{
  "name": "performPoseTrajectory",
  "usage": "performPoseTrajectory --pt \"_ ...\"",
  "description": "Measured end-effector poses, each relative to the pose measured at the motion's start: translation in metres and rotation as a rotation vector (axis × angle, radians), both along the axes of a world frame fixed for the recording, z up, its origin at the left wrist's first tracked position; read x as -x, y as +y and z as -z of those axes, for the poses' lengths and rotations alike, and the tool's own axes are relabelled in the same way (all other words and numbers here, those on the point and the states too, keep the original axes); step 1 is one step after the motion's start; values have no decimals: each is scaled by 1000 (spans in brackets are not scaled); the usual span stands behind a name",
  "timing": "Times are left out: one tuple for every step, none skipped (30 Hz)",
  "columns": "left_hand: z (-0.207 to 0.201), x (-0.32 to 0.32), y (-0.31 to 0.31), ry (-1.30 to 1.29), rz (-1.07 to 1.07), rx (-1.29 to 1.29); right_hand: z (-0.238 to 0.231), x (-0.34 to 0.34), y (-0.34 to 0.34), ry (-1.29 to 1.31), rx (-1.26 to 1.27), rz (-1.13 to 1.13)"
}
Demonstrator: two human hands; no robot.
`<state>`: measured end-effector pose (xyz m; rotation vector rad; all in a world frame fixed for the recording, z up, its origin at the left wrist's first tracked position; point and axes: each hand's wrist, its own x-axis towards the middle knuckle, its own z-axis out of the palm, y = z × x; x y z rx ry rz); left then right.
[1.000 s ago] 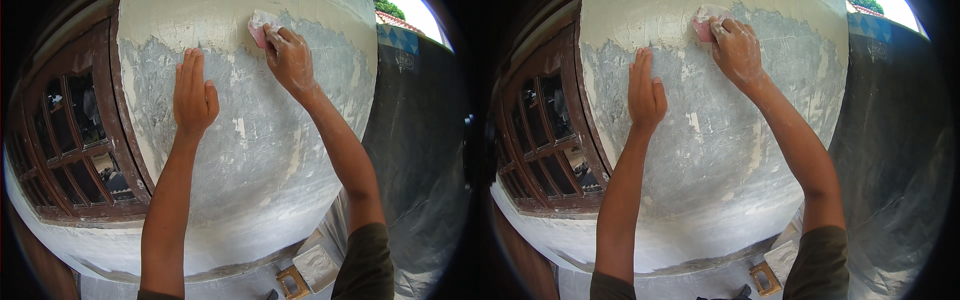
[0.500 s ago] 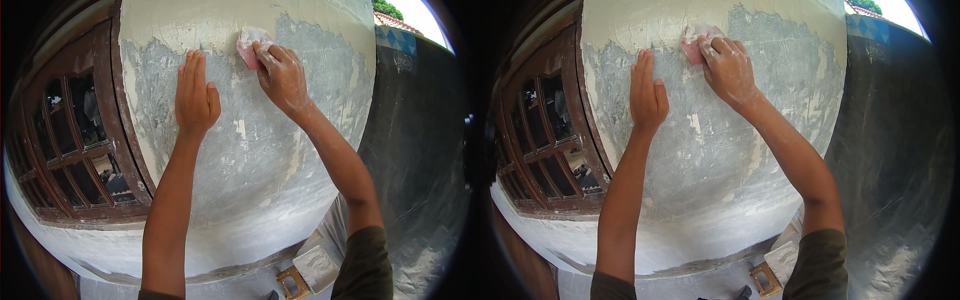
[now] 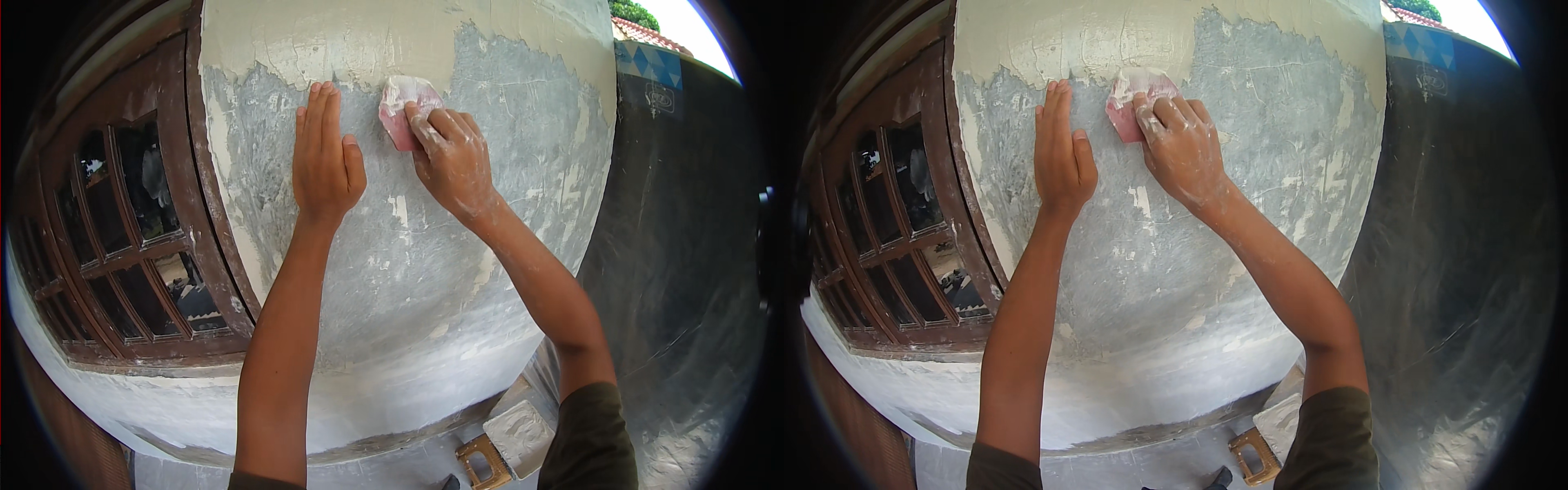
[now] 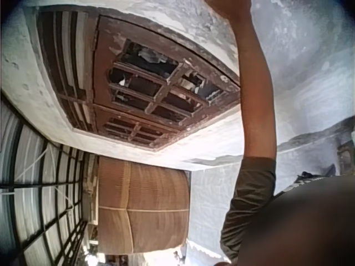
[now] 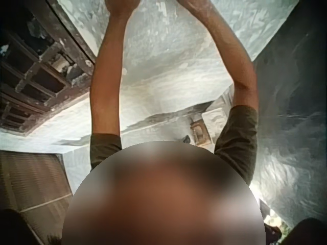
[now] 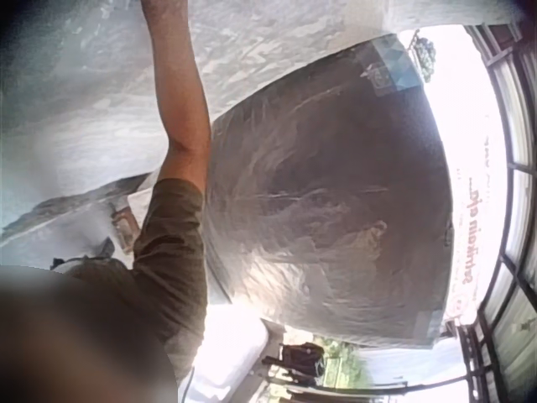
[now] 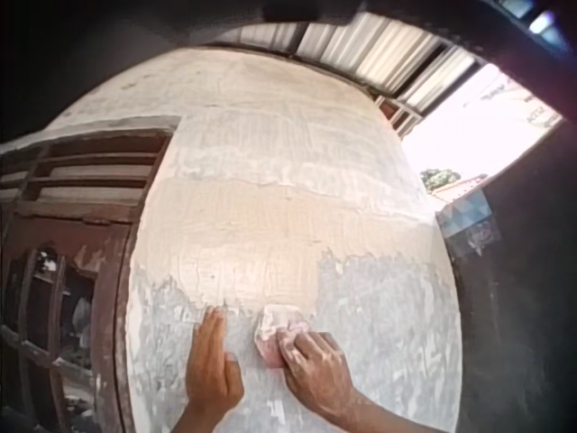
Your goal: The person applies plaster paste from a bucket onto an exterior wall, then smooths it with a scraper tool.
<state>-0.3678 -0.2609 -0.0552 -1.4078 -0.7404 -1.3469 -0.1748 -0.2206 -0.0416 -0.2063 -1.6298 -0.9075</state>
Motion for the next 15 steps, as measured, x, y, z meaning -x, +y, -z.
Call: performPoseTrajectory --pt "0 -2 1 3 5 4 -23 -1 0 53 -32 -8" --pt "-2 -2 1 8 5 -3 -47 -2 1 92 -59 19" --pt "-4 -5 3 14 7 -10 -69 -2 7 129 -107 54" --pt "-4 -6 4 15 6 -8 -87 2 18 150 -144 93" --pt "-4 -6 3 16 6 -7 -98 6 22 168 -183 130" --pt "-4 -6 3 18 8 -6 -96 7 25 168 -183 128" --pt "-5 -7 4 19 9 -6 -91 10 31 140 -185 170" --pt "-4 -6 4 18 13 -11 -84 13 33 110 -186 209" --pt "-4 -6 4 18 18 -17 -66 14 34 75 -176 195" --pt "-3 -4 3 16 18 -15 -41 15 30 33 -132 194" --pt "-2 -2 3 15 16 -17 -19 17 25 -9 -89 190" --pt "-1 1 3 15 14 -19 -3 15 16 -10 -87 187" --pt "-1 1 3 17 17 -19 11 8 9 -51 -58 148" --pt "-1 1 3 14 11 -18 17 3 6 -94 -29 108" --pt "0 2 2 10 4 -17 9 0 7 -94 -28 107"
